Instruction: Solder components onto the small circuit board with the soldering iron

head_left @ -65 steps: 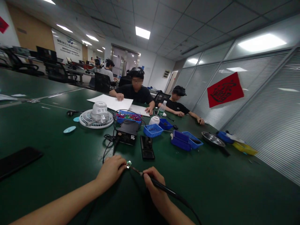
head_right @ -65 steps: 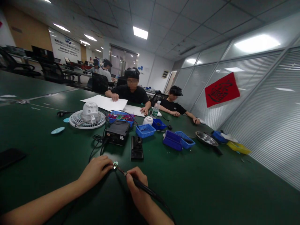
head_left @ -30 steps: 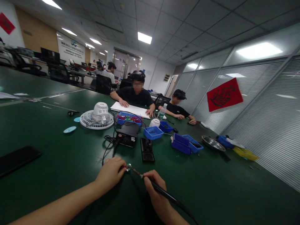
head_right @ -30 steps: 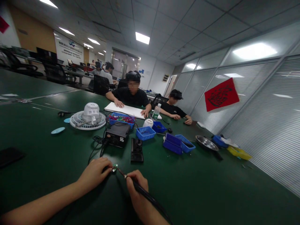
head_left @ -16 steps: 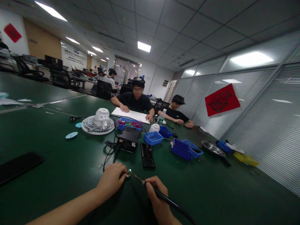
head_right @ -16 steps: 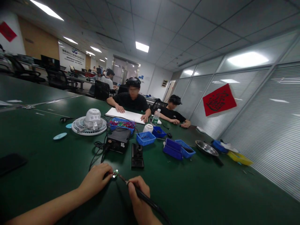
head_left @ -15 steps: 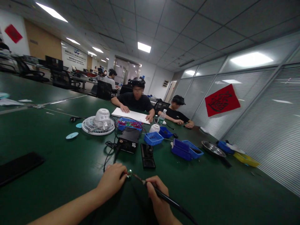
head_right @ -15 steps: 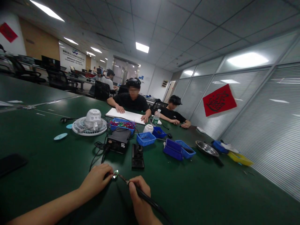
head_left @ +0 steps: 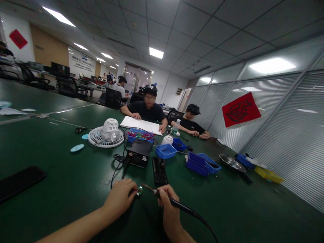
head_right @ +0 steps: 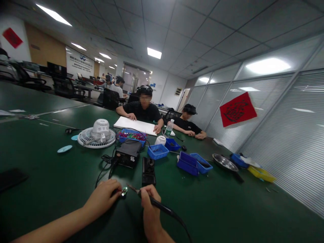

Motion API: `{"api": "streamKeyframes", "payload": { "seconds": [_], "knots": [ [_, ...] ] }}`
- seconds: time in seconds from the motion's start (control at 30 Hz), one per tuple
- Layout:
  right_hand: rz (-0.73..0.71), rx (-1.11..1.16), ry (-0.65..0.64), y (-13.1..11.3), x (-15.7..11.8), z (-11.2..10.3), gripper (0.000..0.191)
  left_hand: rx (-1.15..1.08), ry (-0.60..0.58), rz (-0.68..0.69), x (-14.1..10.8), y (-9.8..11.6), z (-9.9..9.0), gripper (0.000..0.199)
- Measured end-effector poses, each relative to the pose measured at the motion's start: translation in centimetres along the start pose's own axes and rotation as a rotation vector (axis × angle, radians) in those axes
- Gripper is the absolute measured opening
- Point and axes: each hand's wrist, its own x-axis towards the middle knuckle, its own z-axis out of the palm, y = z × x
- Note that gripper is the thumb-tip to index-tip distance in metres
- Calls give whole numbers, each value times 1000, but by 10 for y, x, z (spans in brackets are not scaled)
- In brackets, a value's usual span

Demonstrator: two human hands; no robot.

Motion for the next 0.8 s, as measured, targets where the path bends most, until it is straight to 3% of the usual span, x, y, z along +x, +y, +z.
{"api": "streamKeyframes", "payload": {
  "seconds": [0.13,0.4,0.8],
  "knots": [
    [-66,-46,-37,3,-5,-3,31,7,5,14,-1,-1,0,15],
    [-155,-134,-126,-8,-6,-11,23,25,5,27,-1,-2,0,17],
    [-129,-192,-202,-10,-3,-10,22,38,7,25,0,-3,0,17]
  ]
}}
